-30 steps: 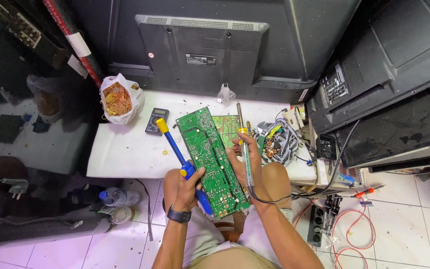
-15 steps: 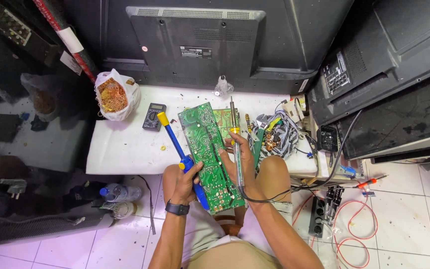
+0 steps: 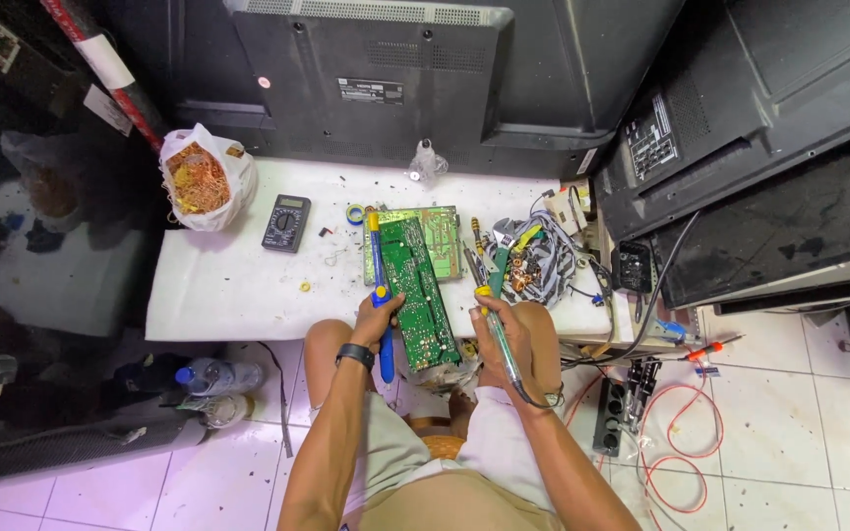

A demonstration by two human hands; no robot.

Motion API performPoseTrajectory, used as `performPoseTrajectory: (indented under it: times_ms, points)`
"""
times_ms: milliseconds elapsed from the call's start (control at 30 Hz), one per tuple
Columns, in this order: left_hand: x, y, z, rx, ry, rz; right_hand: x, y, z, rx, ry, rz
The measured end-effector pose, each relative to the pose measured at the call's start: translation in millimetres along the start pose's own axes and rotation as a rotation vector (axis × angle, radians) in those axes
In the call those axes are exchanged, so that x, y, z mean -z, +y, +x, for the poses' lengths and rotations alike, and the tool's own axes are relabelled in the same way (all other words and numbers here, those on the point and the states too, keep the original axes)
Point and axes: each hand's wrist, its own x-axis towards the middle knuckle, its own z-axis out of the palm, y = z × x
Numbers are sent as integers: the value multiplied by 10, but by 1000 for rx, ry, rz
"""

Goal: The person is desoldering electronic components from a green circuit board using a soldering iron and a manual desoldering pump, then uses a screwdriver to manipulate parts of the board.

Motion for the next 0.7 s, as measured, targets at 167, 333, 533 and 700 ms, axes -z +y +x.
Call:
performPoseTrajectory:
  times_ms: [167, 333, 533, 700]
  points:
    - [26, -71, 48, -17, 107, 198, 10, 118, -64, -54, -20, -12]
    - [27, -129, 20, -38, 177, 422, -5, 172, -100, -55, -55, -4]
    - [-150, 326, -685, -188, 278, 541, 27, 133, -98, -13, 8, 47]
    - [-165, 487, -1098, -690, -85, 513, 166, 105, 47, 145, 113, 210]
